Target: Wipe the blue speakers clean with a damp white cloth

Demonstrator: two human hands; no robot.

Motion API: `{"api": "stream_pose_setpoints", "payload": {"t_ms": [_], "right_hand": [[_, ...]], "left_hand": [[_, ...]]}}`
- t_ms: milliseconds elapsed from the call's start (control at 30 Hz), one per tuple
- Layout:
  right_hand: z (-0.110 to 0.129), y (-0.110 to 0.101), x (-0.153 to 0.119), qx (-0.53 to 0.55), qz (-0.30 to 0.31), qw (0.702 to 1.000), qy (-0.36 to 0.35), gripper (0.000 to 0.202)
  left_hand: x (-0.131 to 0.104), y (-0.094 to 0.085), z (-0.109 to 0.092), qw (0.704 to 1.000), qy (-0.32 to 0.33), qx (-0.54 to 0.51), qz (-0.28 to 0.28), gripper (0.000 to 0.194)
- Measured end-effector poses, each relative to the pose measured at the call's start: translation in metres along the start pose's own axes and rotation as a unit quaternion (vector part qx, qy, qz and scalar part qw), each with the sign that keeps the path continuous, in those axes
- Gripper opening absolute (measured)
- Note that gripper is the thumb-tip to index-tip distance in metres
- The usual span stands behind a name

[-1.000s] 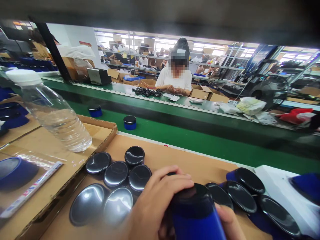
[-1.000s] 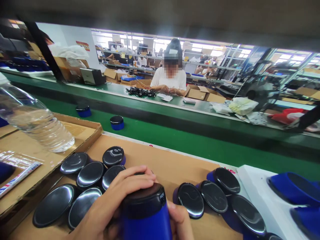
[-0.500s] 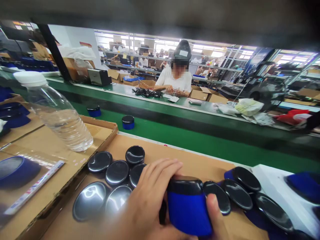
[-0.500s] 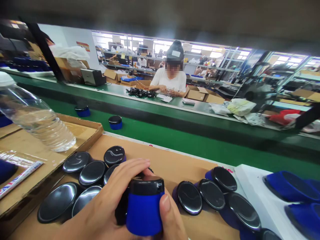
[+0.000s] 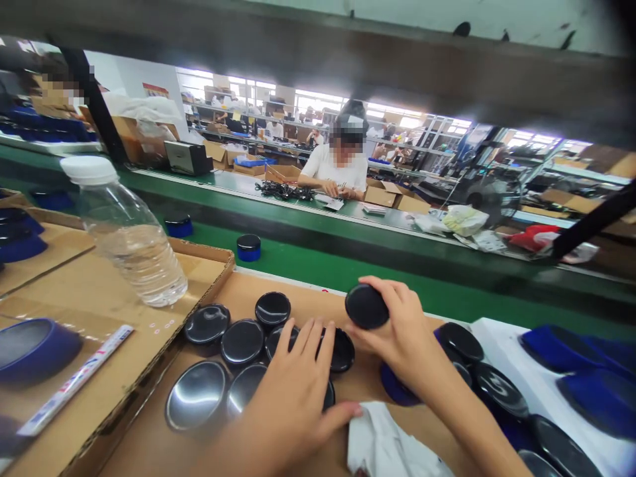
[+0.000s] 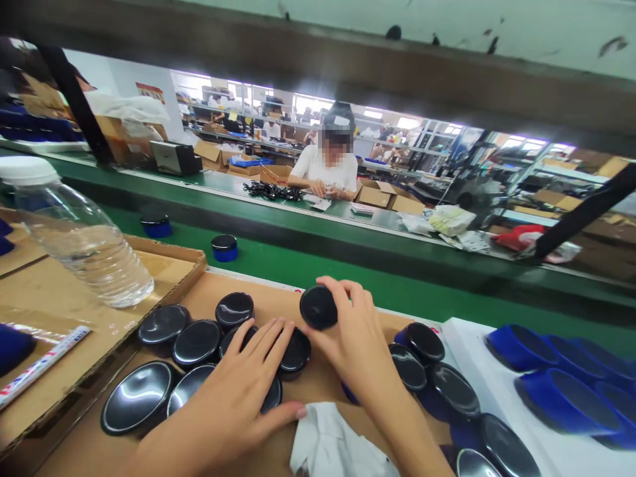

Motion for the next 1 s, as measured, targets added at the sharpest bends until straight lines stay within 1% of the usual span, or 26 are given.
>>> {"api": "stream_pose_setpoints", "payload": {"t_ms": [67,133,167,233,300,367,433,500,567,600,633,700,800,867,933,1000], "right_hand": [[-0.016,0.018,0.031,-0.040,0.045,0.998,0.023,0.053],[-0.034,0.041,0.056,-0.077,0.102,0.991,0.051,0.038],[-0.044,0.051,0.066,-0.097,0.121,0.985,0.071,0.035],[-0.056,0.066,0.079,-0.135,0.144,0.975,0.102,0.034],[-0.058,0.070,0.082,-0.171,0.157,0.965,0.120,0.038],[-0.050,0.062,0.076,-0.205,0.174,0.956,0.118,0.041],[-0.036,0.043,0.061,-0.239,0.207,0.943,0.105,0.041],[-0.024,0.021,0.038,-0.273,0.255,0.922,0.099,0.036],[-0.021,-0.001,0.007,-0.310,0.299,0.895,0.119,0.033],[-0.021,-0.009,-0.009,-0.324,0.309,0.885,0.128,0.031],[-0.022,-0.016,-0.023,-0.334,0.309,0.881,0.133,0.031],[-0.023,-0.018,-0.047,-0.327,0.286,0.893,0.120,0.032],[-0.023,-0.008,-0.071,-0.287,0.236,0.924,0.087,0.055],[-0.024,-0.001,-0.077,-0.249,0.202,0.945,0.070,0.065],[-0.024,-0.001,-0.075,-0.198,0.165,0.965,0.056,0.060],[-0.023,-0.011,-0.067,-0.145,0.120,0.981,0.044,0.053]], "left_hand": [[0.001,-0.003,-0.001,1.000,0.002,0.003,-0.008,0.084],[0.001,-0.006,-0.002,1.000,0.008,0.006,-0.014,0.085],[0.001,-0.008,-0.002,1.000,0.011,0.007,-0.018,0.085],[0.001,-0.010,-0.003,1.000,0.015,0.009,-0.024,0.085],[0.001,-0.011,-0.003,0.999,0.015,0.012,-0.028,0.084],[0.001,-0.011,-0.003,0.999,0.015,0.015,-0.029,0.083],[0.001,-0.010,-0.004,0.999,0.014,0.017,-0.030,0.083],[0.001,-0.009,-0.004,0.999,0.013,0.018,-0.029,0.084],[0.001,-0.008,-0.004,0.999,0.010,0.017,-0.025,0.084],[0.001,-0.007,-0.004,1.000,0.009,0.017,-0.022,0.084],[0.001,-0.007,-0.004,1.000,0.007,0.017,-0.019,0.083],[0.001,-0.006,-0.003,1.000,0.004,0.016,-0.016,0.082],[0.003,-0.006,-0.004,1.000,0.004,0.017,-0.020,0.081],[0.003,-0.006,-0.004,1.000,0.008,0.016,-0.025,0.081],[0.003,-0.007,-0.004,0.999,0.011,0.015,-0.029,0.081],[0.002,-0.008,-0.003,0.999,0.012,0.010,-0.033,0.079]]}}
Point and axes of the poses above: each hand's wrist, its own x-axis towards the middle knuckle, its own y-axis out of the palm, z = x × y, the point moved 8 cm from there along x, towards the middle knuckle, and after that the axes turned 12 degrees about -z, right-handed, at the moved point
